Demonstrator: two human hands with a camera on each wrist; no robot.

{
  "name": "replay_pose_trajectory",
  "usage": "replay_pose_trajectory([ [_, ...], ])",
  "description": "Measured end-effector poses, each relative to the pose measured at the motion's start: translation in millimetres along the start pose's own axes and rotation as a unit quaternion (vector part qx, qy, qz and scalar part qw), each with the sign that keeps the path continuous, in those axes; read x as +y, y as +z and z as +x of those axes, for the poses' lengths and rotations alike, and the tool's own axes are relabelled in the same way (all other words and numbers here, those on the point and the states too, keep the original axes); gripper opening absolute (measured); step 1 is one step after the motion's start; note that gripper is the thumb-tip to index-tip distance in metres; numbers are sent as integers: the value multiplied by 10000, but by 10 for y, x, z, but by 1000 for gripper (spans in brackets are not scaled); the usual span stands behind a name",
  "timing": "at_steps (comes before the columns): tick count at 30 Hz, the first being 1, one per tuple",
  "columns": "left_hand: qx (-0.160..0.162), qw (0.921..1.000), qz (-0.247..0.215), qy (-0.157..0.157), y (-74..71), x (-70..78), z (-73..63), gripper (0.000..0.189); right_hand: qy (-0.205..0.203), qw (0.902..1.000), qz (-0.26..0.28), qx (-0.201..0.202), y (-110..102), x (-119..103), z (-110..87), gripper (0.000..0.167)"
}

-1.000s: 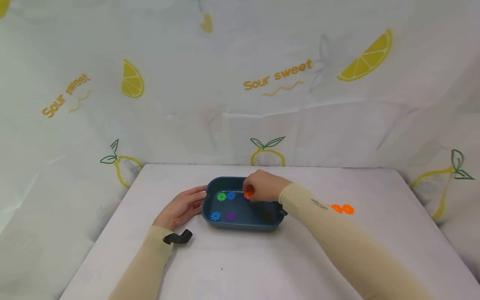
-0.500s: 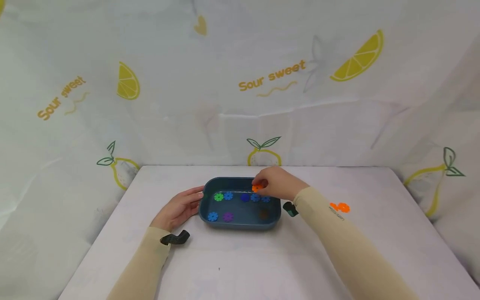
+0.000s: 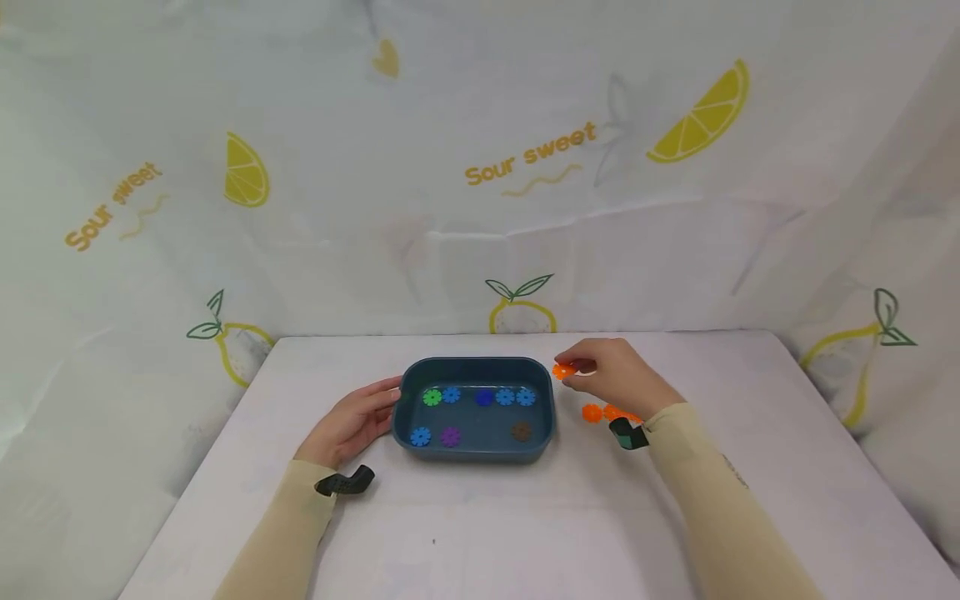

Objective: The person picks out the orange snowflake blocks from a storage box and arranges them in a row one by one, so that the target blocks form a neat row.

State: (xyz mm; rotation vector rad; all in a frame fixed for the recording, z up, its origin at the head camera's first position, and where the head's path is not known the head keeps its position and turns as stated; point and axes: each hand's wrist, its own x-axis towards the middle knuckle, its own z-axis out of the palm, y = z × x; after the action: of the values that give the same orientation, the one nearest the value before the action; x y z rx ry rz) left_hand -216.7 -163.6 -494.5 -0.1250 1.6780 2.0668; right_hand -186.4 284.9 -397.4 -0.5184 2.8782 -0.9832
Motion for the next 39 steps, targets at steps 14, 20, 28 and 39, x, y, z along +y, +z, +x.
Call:
replay_pose_trajectory([
  [14, -59, 9998, -164, 19, -8, -3, -10, 52, 1094, 9931, 80, 406, -254, 658, -582, 41],
  [20, 45, 9999, -78, -49, 18, 1, -13, 53, 1331, 9898, -158, 483, -338, 997, -840, 45],
  [28, 67, 9998, -150, -74, 32, -10, -3, 52, 1644, 9843, -437, 459, -447, 1264, -1044, 52],
  [39, 30, 10000, -64, -34, 29, -14, -7, 53, 1894, 9804, -381, 397, -432, 1421, -1097, 49],
])
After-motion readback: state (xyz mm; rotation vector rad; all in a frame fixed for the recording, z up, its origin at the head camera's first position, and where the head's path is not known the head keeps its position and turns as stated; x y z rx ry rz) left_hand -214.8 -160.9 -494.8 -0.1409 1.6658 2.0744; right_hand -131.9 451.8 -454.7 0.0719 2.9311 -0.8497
